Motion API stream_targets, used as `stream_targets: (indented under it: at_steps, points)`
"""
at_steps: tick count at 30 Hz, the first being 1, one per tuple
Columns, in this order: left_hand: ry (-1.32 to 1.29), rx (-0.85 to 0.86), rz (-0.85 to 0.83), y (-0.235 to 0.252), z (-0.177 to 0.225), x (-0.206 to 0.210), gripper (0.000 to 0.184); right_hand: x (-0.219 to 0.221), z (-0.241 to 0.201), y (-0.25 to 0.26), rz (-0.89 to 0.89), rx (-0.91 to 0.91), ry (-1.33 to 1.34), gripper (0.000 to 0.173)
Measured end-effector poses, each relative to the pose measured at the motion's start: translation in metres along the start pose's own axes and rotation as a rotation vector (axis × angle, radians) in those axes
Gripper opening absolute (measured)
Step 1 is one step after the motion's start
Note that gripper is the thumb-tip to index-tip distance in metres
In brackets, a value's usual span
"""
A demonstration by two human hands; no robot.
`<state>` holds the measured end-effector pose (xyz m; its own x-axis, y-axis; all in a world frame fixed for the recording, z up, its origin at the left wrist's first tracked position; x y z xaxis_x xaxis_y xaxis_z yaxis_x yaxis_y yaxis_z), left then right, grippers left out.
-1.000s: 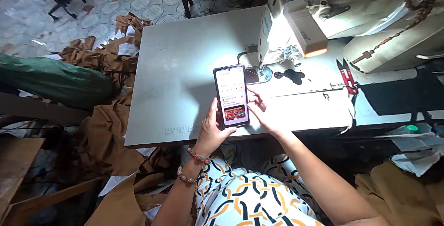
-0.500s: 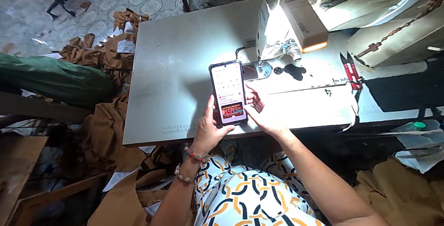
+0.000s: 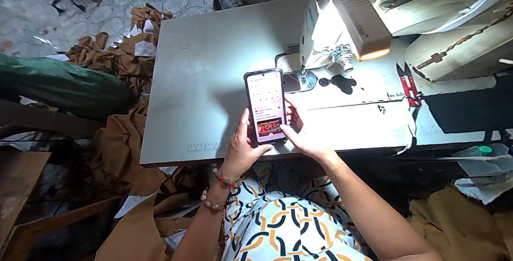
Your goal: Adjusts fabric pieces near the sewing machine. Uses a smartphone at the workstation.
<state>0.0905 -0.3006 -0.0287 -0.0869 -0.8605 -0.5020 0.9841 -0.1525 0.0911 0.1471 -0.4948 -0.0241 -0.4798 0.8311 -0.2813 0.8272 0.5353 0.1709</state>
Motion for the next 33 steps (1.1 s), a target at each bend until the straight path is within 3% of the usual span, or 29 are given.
stream_targets:
  at_steps: [5,18,33]
  points:
    - [0.012,-0.016,0.0,0.0,0.002,0.0,0.112,0.0,0.003,0.0,-0.003,-0.026,-0.025,0.065]
    - [0.016,-0.014,-0.004,0.001,0.003,0.0,0.111,0.002,0.002,0.0,-0.009,0.052,-0.083,0.082]
    - [0.08,-0.005,-0.012,0.001,0.006,-0.001,0.109,-0.003,-0.003,0.005,-0.053,0.176,-0.065,0.067]
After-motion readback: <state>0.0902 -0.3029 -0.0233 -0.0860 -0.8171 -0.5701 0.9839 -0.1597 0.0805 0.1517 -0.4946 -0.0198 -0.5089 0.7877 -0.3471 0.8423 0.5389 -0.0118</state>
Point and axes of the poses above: each hand's wrist, its own y-axis towards the middle knuckle, its own x-axis out of the palm, z = x × y, the point moved 2 cm from there along y, towards the middle knuckle, and after that the axes turned 12 degrees about -z, right-handed, at the moved point
